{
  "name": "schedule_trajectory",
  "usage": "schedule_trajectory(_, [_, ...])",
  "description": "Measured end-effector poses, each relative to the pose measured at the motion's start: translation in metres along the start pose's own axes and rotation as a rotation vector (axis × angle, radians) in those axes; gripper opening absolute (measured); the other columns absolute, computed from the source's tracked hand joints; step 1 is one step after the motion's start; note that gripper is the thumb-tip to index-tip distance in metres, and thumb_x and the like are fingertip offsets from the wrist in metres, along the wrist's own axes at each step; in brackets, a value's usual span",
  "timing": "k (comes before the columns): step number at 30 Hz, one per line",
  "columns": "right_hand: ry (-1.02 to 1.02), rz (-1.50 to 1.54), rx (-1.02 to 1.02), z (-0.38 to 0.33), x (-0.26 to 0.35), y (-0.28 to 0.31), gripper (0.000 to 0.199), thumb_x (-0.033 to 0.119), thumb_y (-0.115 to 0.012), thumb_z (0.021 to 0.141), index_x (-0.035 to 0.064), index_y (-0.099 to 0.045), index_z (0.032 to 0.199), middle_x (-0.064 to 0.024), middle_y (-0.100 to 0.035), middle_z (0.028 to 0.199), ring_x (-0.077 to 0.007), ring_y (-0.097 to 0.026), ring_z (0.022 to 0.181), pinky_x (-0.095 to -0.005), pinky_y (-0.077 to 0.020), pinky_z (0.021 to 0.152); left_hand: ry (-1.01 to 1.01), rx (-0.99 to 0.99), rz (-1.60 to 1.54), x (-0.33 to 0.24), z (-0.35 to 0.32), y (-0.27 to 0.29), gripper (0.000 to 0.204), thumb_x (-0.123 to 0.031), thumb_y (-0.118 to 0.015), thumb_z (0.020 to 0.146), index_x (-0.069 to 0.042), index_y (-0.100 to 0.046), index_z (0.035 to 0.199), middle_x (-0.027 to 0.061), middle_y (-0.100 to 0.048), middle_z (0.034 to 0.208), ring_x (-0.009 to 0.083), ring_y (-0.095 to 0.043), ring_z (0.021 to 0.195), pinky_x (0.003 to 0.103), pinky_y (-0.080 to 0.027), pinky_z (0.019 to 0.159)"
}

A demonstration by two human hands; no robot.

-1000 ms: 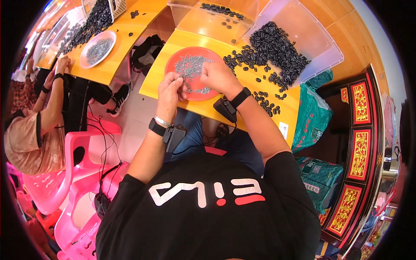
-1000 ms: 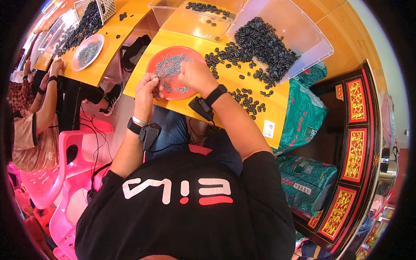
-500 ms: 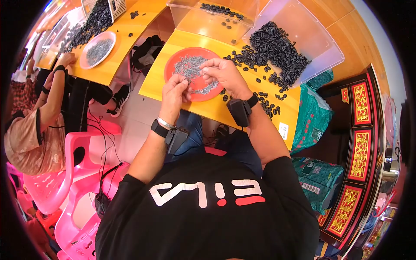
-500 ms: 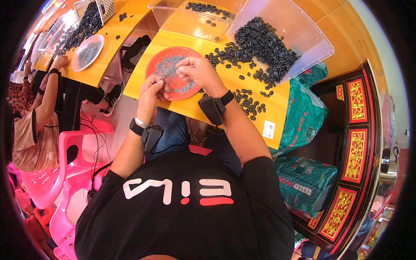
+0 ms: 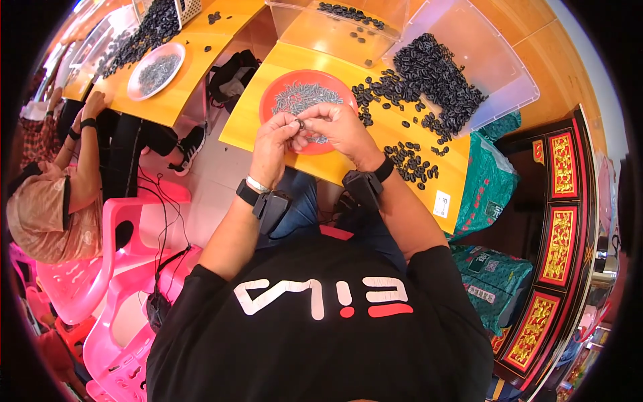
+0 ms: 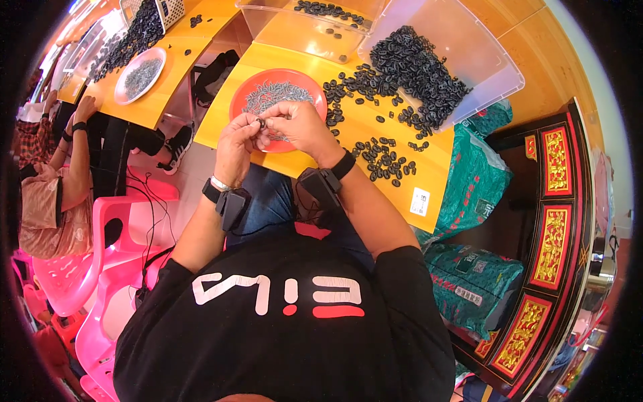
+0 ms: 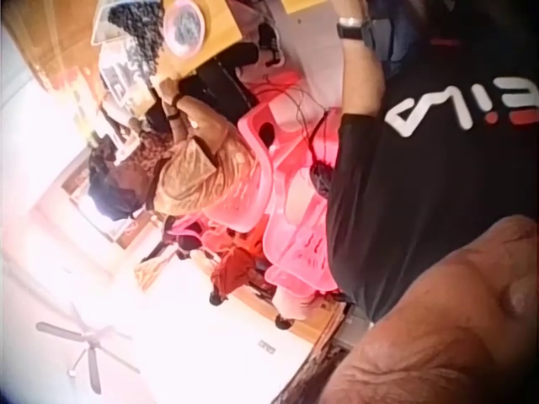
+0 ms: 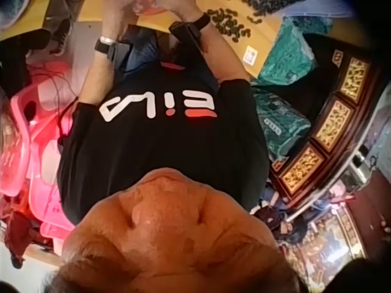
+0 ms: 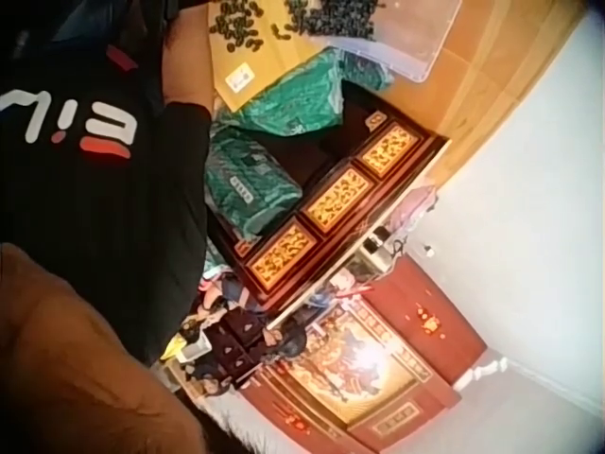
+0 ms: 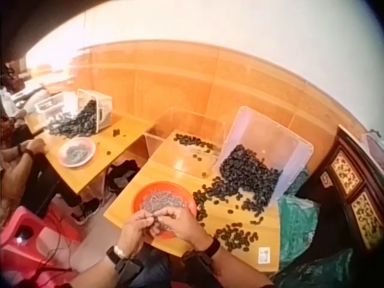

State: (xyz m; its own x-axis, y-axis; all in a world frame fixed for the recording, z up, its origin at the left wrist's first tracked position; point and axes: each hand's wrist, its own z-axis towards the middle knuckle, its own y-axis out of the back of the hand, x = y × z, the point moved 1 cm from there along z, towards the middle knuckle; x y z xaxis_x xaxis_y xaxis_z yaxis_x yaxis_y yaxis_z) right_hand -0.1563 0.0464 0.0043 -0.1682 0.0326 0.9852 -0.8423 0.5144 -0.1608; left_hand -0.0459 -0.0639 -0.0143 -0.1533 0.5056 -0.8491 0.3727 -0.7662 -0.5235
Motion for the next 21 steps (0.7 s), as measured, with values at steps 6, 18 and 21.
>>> schedule_trajectory(6, [-0.061,-0.043,0.004,-0.002,0.001,0.007,0.015,0.006,-0.06,0.086,-0.0013,-0.064,0.099,-0.0057,-0.066,0.087,-0.0093,-0.06,0.074,-0.0217,-0.0486,0.069,0.01,-0.014,-0.064,-0.001,0.0,-0.003,0.01,-0.01,-0.049,0.089,-0.004,-0.054,0.082,0.0052,-0.06,0.071,0.0102,-0.056,0.06,0.02,-0.044,0.057])
schedule_trajectory(18, [0.071,-0.422,-0.209,-0.007,0.002,0.024,0.014,0.014,-0.056,0.089,0.0005,-0.058,0.092,-0.0002,-0.058,0.077,-0.0074,-0.055,0.069,-0.0222,-0.0465,0.065,-0.579,-0.111,0.739,0.002,0.005,-0.002,0.008,-0.004,-0.056,0.08,0.004,-0.057,0.081,0.0101,-0.056,0.09,0.0159,-0.054,0.076,0.027,-0.044,0.065])
schedule_trajectory(21, [0.104,-0.455,-0.22,-0.011,0.004,0.022,0.013,0.014,-0.057,0.088,0.0002,-0.058,0.09,0.0003,-0.058,0.076,-0.0068,-0.053,0.068,-0.0217,-0.0458,0.065,-0.467,-0.107,0.669,0.0,0.003,0.0,0.008,-0.005,-0.057,0.08,0.003,-0.056,0.081,0.0099,-0.056,0.086,0.0161,-0.054,0.074,0.027,-0.044,0.065])
